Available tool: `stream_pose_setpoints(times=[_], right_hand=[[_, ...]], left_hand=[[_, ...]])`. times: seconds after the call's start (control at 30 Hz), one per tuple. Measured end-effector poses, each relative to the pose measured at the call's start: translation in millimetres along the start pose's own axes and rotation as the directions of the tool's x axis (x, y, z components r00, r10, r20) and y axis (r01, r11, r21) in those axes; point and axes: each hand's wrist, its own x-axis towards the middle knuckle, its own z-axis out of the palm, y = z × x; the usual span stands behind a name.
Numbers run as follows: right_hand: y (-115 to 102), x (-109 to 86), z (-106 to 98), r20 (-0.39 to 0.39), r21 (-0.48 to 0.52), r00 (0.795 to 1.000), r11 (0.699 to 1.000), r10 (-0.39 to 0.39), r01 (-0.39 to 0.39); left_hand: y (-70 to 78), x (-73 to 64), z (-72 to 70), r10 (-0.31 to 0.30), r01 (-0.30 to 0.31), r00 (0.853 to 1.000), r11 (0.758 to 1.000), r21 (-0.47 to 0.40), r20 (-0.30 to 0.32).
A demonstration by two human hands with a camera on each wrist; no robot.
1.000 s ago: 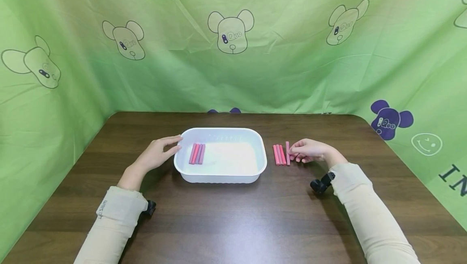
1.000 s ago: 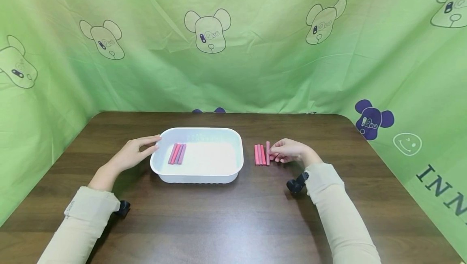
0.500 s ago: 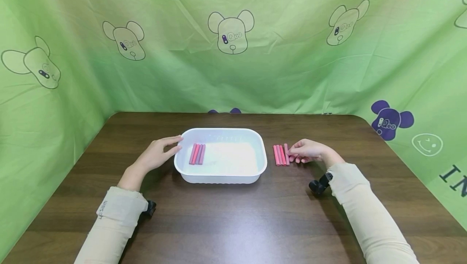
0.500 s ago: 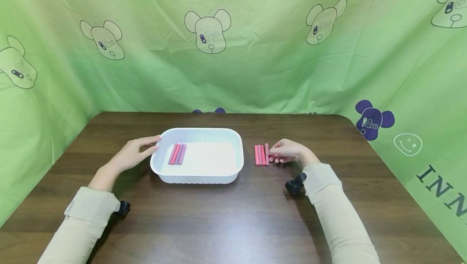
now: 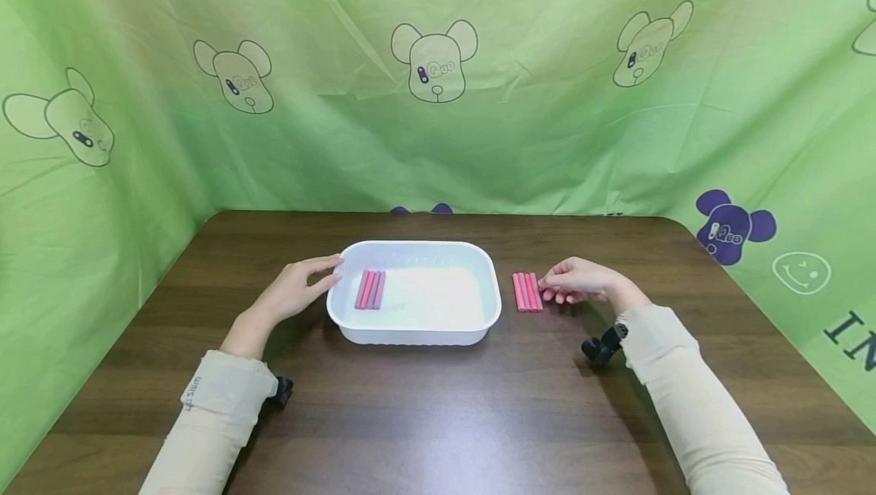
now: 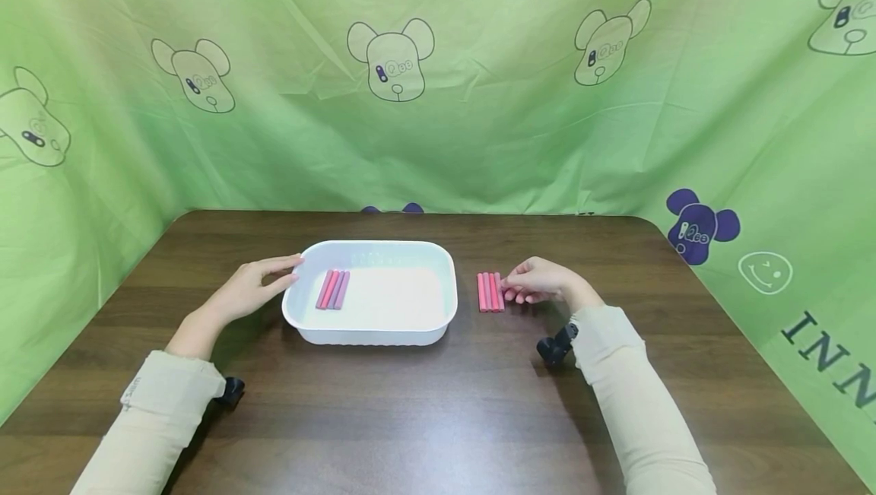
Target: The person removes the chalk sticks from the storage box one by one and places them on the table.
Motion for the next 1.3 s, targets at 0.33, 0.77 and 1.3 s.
stream_pose_setpoints(times=[0.33, 0.77, 1.3], right_hand=[[-30, -1.0, 3, 0.015, -0.021, 0.996, 0.996, -0.089, 0.089], [-82, 1.6, 17, 0.039, -0.068, 0.99, 0.988, -0.134, 0.136], [-133, 17.7, 46, 0.129, -0.148, 0.978, 0.972, -0.166, 0.184]], left_hand=[[0.1, -0.6, -0.9, -0.016, 0.016, 1.0, 1.0, -0.012, 0.011], [-0.3, -0.1, -0.8, -0.012, 0.012, 1.0, 1.0, -0.002, 0.01], [1.1, 0.8, -0.9, -0.012, 0.012, 1.0, 1.0, -0.005, 0.01]])
